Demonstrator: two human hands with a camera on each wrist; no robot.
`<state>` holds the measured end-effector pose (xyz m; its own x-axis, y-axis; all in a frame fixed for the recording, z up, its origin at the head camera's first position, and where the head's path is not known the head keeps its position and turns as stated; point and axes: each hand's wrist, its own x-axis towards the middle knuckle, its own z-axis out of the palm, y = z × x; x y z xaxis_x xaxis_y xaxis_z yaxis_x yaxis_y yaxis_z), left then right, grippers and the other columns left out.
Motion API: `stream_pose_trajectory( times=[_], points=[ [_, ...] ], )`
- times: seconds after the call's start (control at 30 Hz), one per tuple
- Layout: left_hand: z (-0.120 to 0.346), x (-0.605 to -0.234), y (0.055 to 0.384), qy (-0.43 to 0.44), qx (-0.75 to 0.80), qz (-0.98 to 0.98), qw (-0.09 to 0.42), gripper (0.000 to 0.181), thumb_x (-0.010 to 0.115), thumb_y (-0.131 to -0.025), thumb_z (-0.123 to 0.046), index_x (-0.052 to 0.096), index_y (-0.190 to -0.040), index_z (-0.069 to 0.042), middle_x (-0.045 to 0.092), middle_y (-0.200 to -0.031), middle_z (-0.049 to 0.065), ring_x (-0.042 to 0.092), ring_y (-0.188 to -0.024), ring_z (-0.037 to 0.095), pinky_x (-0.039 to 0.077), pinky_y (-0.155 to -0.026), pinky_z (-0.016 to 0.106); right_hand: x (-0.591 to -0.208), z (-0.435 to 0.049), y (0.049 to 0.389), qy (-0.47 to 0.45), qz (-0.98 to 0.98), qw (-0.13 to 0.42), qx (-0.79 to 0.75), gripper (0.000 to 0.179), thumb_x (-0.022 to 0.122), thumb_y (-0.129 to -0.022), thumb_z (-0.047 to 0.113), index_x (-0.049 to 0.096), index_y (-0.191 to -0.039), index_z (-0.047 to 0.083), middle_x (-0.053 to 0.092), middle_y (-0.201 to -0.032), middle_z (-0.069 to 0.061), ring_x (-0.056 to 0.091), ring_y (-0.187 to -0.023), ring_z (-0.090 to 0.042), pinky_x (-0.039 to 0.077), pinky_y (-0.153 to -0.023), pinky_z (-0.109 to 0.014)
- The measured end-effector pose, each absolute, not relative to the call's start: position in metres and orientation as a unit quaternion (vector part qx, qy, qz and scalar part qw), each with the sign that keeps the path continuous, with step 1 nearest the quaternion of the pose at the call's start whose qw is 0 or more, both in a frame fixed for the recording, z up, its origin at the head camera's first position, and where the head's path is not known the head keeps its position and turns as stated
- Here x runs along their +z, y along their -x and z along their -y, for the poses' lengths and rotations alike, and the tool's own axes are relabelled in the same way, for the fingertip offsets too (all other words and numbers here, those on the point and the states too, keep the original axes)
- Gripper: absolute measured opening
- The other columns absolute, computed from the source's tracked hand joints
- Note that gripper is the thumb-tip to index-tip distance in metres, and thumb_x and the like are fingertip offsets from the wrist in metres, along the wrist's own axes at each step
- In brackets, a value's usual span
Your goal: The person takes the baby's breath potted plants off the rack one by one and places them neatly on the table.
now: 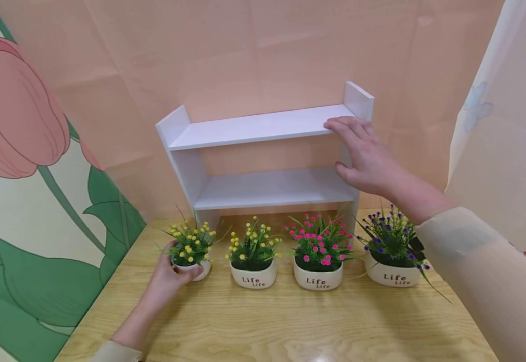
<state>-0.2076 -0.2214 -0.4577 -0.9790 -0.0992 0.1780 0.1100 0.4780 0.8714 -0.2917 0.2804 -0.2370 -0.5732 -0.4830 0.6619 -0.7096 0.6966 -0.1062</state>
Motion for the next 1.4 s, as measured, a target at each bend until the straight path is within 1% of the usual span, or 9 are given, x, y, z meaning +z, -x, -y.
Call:
stream_pose_trajectory(
  times=[0.23, 0.47, 0.67, 0.83, 0.97, 1.17, 1.27, 1.4],
  points=[
    [0.222, -0.459, 0.206, 0.009, -0.51, 0.854, 0.104, 0.112, 0.097, -0.086, -0.017, 0.024, -0.168, 0.007, 0.035, -0.165, 0.037, 0.04, -0.152, 0.054, 0.031, -0.128, 0.063, -0.236, -0.28, 0.292, -0.346, 0.865, 0.312, 0.187, 0.094, 0.08, -0.083, -0.007, 0.041, -0.167, 0.009, 0.04, -0.165, -0.022, 0.033, -0.151, -0.051, 0.025, -0.128, -0.071],
    [0.22, -0.462, 0.209, 0.015, -0.532, 0.84, 0.101, 0.108, 0.097, -0.085, -0.011, 0.026, -0.166, 0.005, 0.037, -0.163, 0.034, 0.043, -0.151, 0.051, 0.034, -0.127, 0.062, -0.235, -0.281, 0.291, -0.34, 0.87, 0.305, 0.187, 0.095, 0.081, -0.083, -0.006, 0.04, -0.167, 0.009, 0.04, -0.166, -0.022, 0.032, -0.152, -0.05, 0.024, -0.128, -0.071],
    [0.219, -0.462, 0.21, 0.006, -0.535, 0.84, 0.088, 0.11, 0.096, -0.088, -0.015, 0.023, -0.169, 0.001, 0.032, -0.167, 0.032, 0.04, -0.153, 0.05, 0.033, -0.127, 0.062, -0.236, -0.281, 0.291, -0.331, 0.876, 0.299, 0.182, 0.095, 0.081, -0.084, -0.006, 0.04, -0.168, 0.011, 0.04, -0.166, -0.021, 0.032, -0.153, -0.05, 0.025, -0.127, -0.073],
    [0.221, -0.462, 0.208, 0.009, -0.531, 0.843, 0.086, 0.111, 0.095, -0.089, -0.016, 0.021, -0.169, 0.003, 0.03, -0.168, 0.034, 0.038, -0.154, 0.052, 0.031, -0.127, 0.064, -0.236, -0.28, 0.29, -0.333, 0.876, 0.297, 0.183, 0.096, 0.081, -0.084, -0.006, 0.039, -0.168, 0.012, 0.04, -0.167, -0.021, 0.031, -0.154, -0.05, 0.025, -0.128, -0.072],
    [0.221, -0.459, 0.204, 0.011, -0.532, 0.843, 0.083, 0.115, 0.095, -0.09, -0.017, 0.016, -0.172, 0.003, 0.024, -0.172, 0.033, 0.032, -0.158, 0.052, 0.029, -0.128, 0.064, -0.237, -0.28, 0.29, -0.336, 0.875, 0.298, 0.182, 0.096, 0.082, -0.084, -0.006, 0.039, -0.168, 0.012, 0.04, -0.166, -0.021, 0.031, -0.154, -0.05, 0.025, -0.128, -0.072],
    [0.221, -0.445, 0.2, 0.021, -0.533, 0.841, 0.088, 0.123, 0.093, -0.093, -0.02, 0.004, -0.175, -0.003, 0.014, -0.177, 0.028, 0.021, -0.163, 0.049, 0.024, -0.131, 0.062, -0.237, -0.282, 0.292, -0.342, 0.872, 0.302, 0.178, 0.096, 0.081, -0.084, -0.005, 0.038, -0.168, 0.01, 0.038, -0.167, -0.024, 0.028, -0.157, -0.048, 0.021, -0.13, -0.07],
    [0.22, -0.434, 0.197, 0.022, -0.522, 0.848, 0.09, 0.127, 0.094, -0.092, -0.027, 0.001, -0.177, -0.009, 0.012, -0.179, 0.024, 0.019, -0.164, 0.048, 0.024, -0.132, 0.061, -0.237, -0.283, 0.291, -0.34, 0.874, 0.3, 0.174, 0.096, 0.081, -0.085, -0.004, 0.037, -0.169, 0.01, 0.035, -0.169, -0.024, 0.024, -0.161, -0.046, 0.019, -0.131, -0.07],
    [0.218, -0.418, 0.191, 0.018, -0.495, 0.864, 0.089, 0.131, 0.095, -0.09, -0.04, 0.001, -0.179, -0.021, 0.007, -0.182, 0.017, 0.018, -0.164, 0.05, 0.028, -0.128, 0.066, -0.238, -0.283, 0.287, -0.333, 0.879, 0.297, 0.168, 0.095, 0.081, -0.088, -0.001, 0.034, -0.17, 0.008, 0.033, -0.172, -0.023, 0.017, -0.165, -0.043, 0.016, -0.132, -0.07]
  ],
)
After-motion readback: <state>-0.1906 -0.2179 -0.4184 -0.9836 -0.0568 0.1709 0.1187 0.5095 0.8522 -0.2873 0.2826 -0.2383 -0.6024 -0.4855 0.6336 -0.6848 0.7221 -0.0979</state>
